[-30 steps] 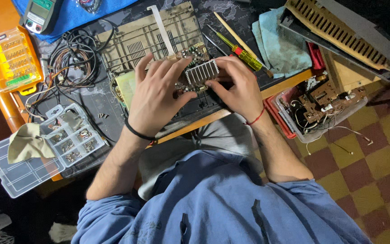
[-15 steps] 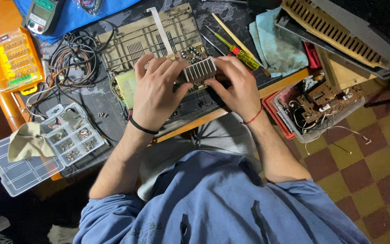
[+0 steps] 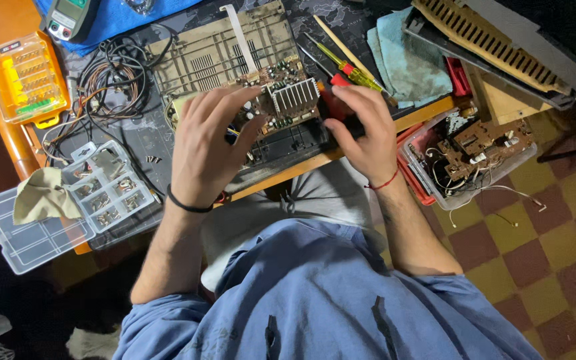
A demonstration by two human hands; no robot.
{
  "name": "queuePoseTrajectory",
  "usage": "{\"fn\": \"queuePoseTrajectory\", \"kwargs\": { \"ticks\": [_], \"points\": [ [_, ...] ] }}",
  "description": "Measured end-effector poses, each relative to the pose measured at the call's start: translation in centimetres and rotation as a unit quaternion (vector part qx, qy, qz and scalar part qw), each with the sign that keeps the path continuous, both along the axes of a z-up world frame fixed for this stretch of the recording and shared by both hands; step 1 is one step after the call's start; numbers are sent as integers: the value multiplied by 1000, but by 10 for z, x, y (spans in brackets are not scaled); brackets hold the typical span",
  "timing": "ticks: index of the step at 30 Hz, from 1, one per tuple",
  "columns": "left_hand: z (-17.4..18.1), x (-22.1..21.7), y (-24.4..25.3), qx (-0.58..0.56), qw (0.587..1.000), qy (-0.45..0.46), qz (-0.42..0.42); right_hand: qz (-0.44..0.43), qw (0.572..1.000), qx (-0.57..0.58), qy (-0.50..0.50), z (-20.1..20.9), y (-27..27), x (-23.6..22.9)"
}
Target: The person manipulates a metal heat sink and circuit board components, selects screws from a plastic organizer box, and uses a screwdriver to install a screw into the heat sink.
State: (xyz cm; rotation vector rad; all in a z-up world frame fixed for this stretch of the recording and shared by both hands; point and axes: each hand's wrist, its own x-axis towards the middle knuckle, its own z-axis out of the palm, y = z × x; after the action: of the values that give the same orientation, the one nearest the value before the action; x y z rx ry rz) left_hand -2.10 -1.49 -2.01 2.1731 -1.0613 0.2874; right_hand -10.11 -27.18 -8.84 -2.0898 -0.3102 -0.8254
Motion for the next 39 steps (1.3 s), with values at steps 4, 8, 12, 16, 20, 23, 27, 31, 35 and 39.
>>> {"fn": "queuePoseTrajectory", "kwargs": {
  "ticks": [4,8,12,16,20,23,27,31,35,39],
  "points": [
    [2,-19,12,-49,999,-20,5,-5,998,60,-14,-23,-9,-12],
    [-28,-42,19,-110,994,4,5,-67,996,52,-1,-26,-16,-19],
    [-67,-65,15,-153,988,-15,-14,-64,997,45,-10,-39,-18,-23],
    [-89,-86,23,-129,991,9,-19,-46,998,40,-24,-73,-5,-27],
    [-101,-94,32,-76,997,-15,3,5,998,56,-27,-61,25,-36],
    [-95,-100,45,-89,992,-32,78,62,995,72,-40,-63,54,-35],
    [-96,-111,77,-118,977,-43,171,163,984,55,-54,-48,91,-28],
    [-105,-125,118,-112,964,-40,237,240,967,18,-81,-58,122,-14],
    [-115,-132,152,-125,940,-77,309,287,949,-40,-128,-52,152,-1],
    [-109,-125,175,-124,918,-123,357,294,938,-70,-171,-42,184,12]
  ]
}}
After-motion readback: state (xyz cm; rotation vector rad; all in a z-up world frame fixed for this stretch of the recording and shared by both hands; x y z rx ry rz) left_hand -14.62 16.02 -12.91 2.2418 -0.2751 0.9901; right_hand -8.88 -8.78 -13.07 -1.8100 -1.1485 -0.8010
